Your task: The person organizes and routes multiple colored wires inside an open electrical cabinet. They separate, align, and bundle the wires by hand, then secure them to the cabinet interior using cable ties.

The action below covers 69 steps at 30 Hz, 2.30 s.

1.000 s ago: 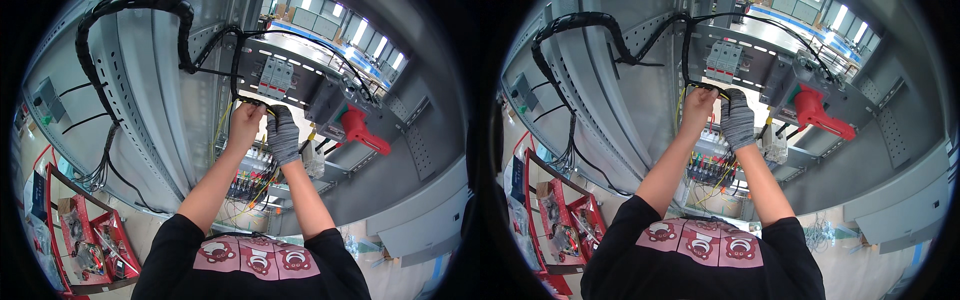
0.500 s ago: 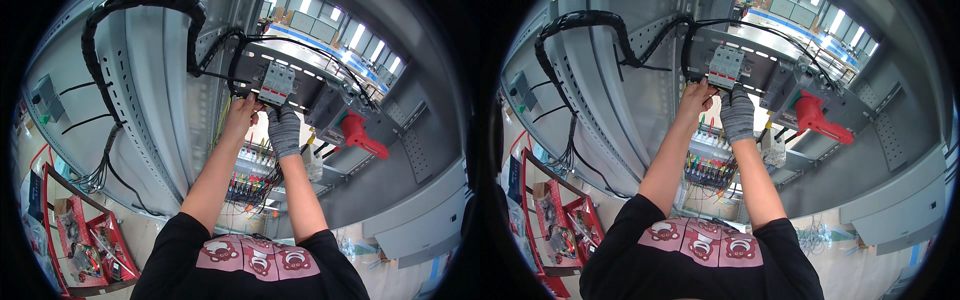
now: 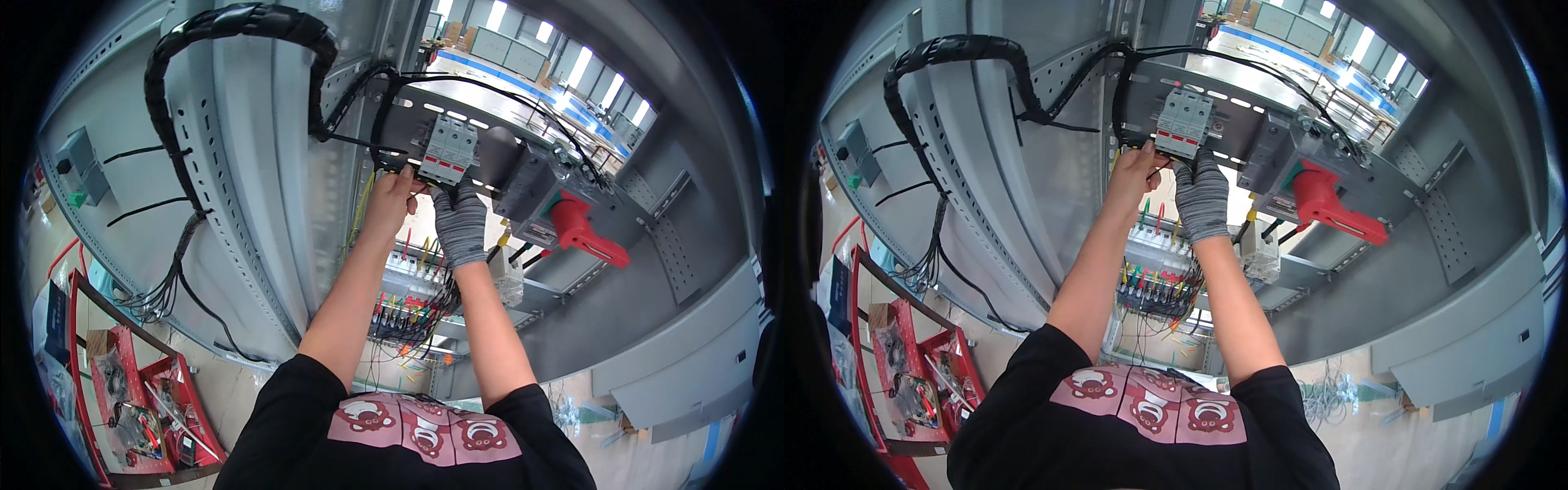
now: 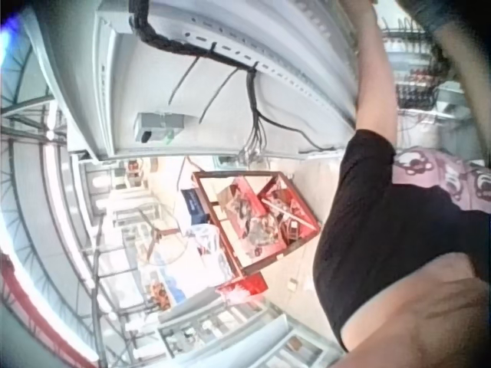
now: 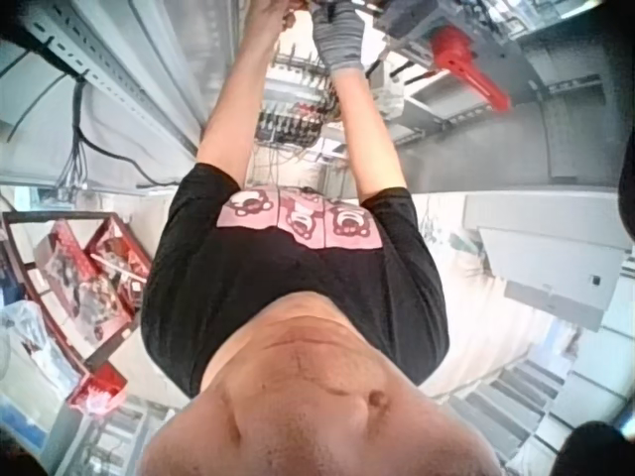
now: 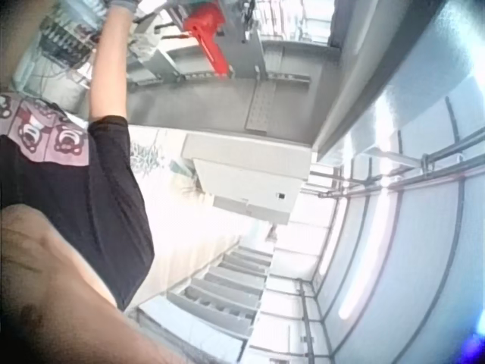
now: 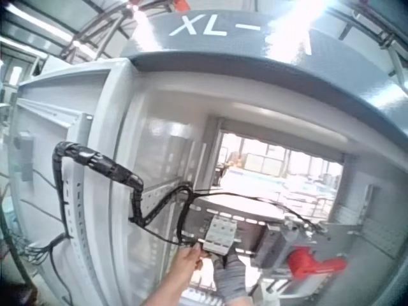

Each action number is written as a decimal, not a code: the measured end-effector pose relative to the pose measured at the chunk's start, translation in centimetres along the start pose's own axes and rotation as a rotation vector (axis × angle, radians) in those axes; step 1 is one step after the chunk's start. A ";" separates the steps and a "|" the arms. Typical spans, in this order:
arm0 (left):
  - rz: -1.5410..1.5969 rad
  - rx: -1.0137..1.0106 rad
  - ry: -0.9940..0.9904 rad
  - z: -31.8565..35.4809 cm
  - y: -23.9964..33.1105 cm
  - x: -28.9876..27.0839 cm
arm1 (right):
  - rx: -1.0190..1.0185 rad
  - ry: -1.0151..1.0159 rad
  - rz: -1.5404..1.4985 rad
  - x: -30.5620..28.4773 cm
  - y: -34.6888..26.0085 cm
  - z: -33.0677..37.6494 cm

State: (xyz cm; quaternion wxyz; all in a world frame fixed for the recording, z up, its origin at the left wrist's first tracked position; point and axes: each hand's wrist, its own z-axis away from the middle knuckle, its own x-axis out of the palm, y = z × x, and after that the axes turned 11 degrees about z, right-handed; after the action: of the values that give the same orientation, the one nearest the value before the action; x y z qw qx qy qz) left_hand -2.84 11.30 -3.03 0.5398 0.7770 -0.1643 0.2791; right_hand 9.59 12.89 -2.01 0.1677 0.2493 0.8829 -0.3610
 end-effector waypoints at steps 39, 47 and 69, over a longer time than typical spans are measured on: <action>-0.060 0.028 -0.009 2.3 0.0 0.1 | -0.034 -0.123 0.115 -0.2 2.1 1.2; -0.282 0.069 -0.128 4.7 0.3 -1.1 | 0.043 -0.348 0.013 -2.6 0.7 2.7; -0.314 -0.060 -0.176 6.6 3.7 0.6 | -0.550 -0.197 0.379 -5.7 -5.1 7.0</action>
State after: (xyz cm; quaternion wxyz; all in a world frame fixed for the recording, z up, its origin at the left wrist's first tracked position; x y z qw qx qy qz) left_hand -2.69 3.82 -1.65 0.5832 0.7981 -0.0955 0.1174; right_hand 12.17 2.94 -1.25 0.3771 0.3182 0.8646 -0.0945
